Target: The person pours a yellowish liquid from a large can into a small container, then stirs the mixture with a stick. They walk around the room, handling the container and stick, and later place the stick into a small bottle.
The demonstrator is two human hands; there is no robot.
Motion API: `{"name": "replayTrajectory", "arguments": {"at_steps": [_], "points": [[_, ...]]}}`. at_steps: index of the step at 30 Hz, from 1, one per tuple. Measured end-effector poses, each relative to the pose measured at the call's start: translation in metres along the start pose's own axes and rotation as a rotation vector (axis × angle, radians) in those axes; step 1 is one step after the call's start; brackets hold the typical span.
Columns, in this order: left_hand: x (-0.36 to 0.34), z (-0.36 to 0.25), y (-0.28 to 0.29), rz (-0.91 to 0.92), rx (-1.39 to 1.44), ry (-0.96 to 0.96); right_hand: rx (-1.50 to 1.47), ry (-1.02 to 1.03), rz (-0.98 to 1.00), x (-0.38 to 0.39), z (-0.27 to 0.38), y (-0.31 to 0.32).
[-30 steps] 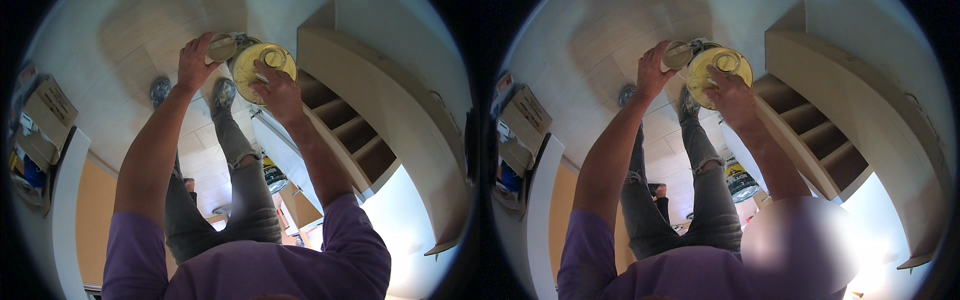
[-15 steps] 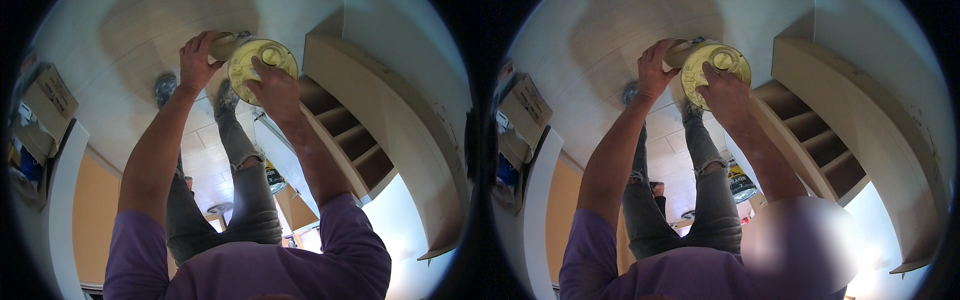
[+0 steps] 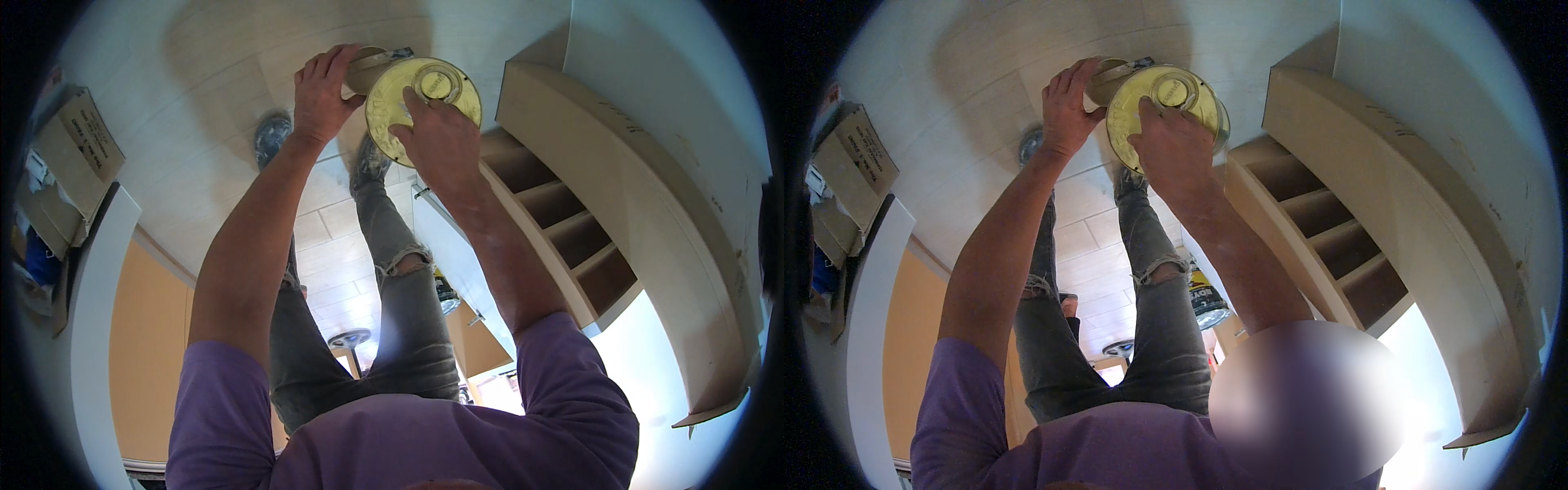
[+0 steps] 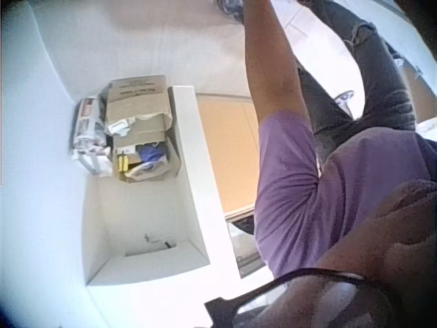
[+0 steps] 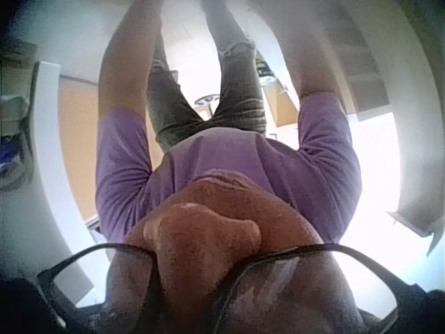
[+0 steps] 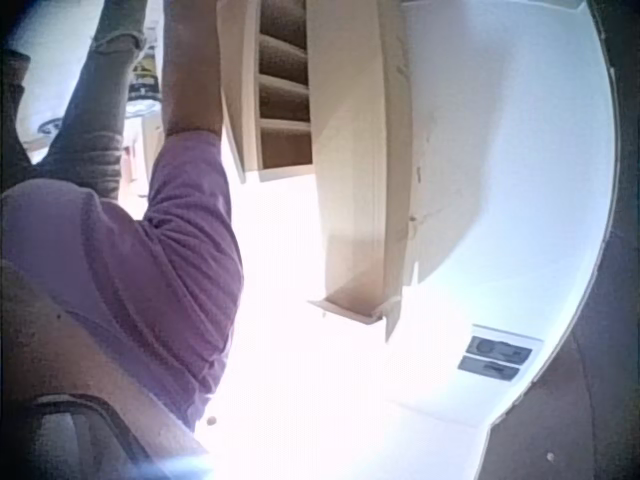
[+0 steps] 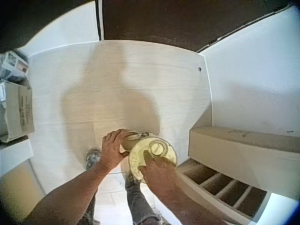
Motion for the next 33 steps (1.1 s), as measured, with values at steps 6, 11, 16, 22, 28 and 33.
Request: {"name": "replayTrajectory", "arguments": {"at_steps": [6, 11, 16, 22, 28, 33], "points": [[0.001, 0.010, 0.002, 0.004, -0.024, 0.014, 0.018, -0.020, 0.032, -0.012, 0.013, 0.002], [0.001, 0.017, 0.005, -0.001, -0.020, 0.031, 0.054, 0.026, -0.038, -0.021, 0.024, 0.000], [0.001, 0.023, 0.008, -0.001, -0.019, 0.033, 0.076, 0.036, -0.014, -0.029, 0.029, 0.000], [-0.001, 0.024, 0.009, -0.021, -0.015, 0.030, 0.077, 0.083, -0.123, -0.031, 0.033, -0.001], [-0.003, 0.029, 0.008, -0.011, -0.040, 0.039, 0.063, 0.101, -0.130, -0.034, 0.039, 0.000], [-0.004, 0.033, 0.005, -0.002, -0.043, 0.056, 0.098, 0.106, -0.078, -0.036, 0.040, -0.006]]}}
Point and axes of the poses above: each hand's wrist, its own x-axis away from the middle knuckle, its own y-axis out of the back of the hand, z = x × y, the point moved 3 cm from there along -x, towards the middle knuckle, and after that the axes turned 13 degrees about x, right-handed, at the moved point
